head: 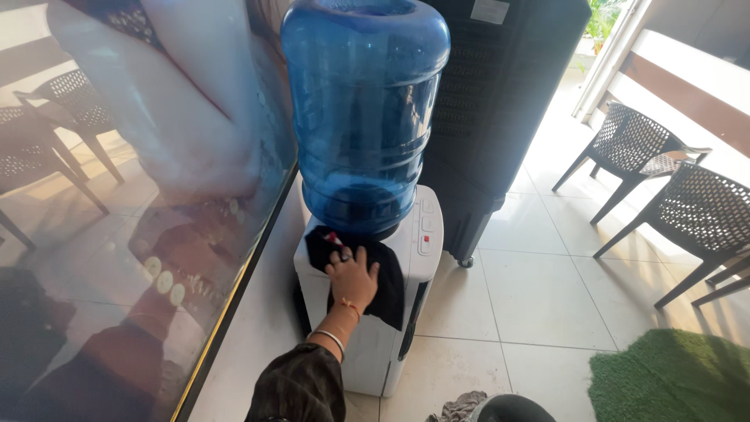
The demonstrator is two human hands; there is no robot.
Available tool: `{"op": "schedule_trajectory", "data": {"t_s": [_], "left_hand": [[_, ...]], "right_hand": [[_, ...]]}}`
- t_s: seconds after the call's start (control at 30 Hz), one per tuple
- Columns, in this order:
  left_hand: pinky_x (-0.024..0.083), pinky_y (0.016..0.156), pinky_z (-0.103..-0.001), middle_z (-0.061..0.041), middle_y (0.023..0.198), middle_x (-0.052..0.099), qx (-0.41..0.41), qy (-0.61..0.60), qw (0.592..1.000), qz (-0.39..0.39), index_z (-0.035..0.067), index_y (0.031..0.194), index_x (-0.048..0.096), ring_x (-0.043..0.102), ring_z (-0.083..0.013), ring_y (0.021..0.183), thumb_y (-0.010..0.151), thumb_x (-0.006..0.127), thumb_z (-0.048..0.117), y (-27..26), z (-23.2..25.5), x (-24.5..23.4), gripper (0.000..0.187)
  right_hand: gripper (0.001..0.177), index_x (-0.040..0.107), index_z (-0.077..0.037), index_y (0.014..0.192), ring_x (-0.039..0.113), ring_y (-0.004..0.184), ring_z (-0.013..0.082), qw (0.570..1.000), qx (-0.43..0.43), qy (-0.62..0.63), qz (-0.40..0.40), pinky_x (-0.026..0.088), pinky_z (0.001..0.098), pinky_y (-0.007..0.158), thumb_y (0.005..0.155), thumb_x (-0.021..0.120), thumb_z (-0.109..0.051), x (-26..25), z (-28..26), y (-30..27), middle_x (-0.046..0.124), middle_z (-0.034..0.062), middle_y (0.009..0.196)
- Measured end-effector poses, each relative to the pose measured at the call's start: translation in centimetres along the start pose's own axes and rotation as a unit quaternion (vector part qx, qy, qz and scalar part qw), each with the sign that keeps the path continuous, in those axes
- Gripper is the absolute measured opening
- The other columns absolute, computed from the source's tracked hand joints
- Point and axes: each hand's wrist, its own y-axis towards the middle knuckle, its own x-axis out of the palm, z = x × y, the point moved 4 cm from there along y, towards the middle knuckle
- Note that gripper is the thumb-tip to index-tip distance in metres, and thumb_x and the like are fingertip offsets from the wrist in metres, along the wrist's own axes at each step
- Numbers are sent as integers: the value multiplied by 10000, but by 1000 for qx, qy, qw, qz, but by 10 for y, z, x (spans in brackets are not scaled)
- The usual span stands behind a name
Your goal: The person wipes the exterior side panels and the top surface of a water dispenser using a black cloth.
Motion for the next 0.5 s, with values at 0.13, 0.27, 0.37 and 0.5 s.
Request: {"op": "schedule_trajectory", "data": {"t_s": [0.13,0.27,0.37,0.5], "left_hand": [[379,972,-539,-194,1332,569,121,-81,989,7,74,1296,621,472,-426,1187,904,650,347,2,50,13,479],[371,990,-521,-145,1310,635,221,-212,951,-52,71,1244,669,526,-375,1207,884,644,257,27,71,26,406],[472,977,-480,-113,1212,725,224,-359,902,-86,85,1199,723,650,-297,1171,925,589,152,40,62,31,313],[596,934,-423,-146,1253,716,306,-370,875,64,10,1124,717,728,-319,1082,922,558,46,38,19,10,259]], "right_hand": [[468,533,-213,1415,376,1418,286,988,-143,48,15,323,479,1126,970,513,-354,-4,-75,51,451,42,1531],[473,530,-235,1435,348,1456,283,943,-324,74,-5,309,479,1142,980,487,-357,15,-175,101,428,31,1572],[521,441,-231,1505,216,1522,300,912,-403,69,-15,185,493,1197,1002,460,-363,29,-280,142,316,35,1645],[582,324,-349,1523,78,1562,207,914,-299,-220,-162,18,537,1242,1000,458,-565,59,-327,161,176,-49,1673]]}}
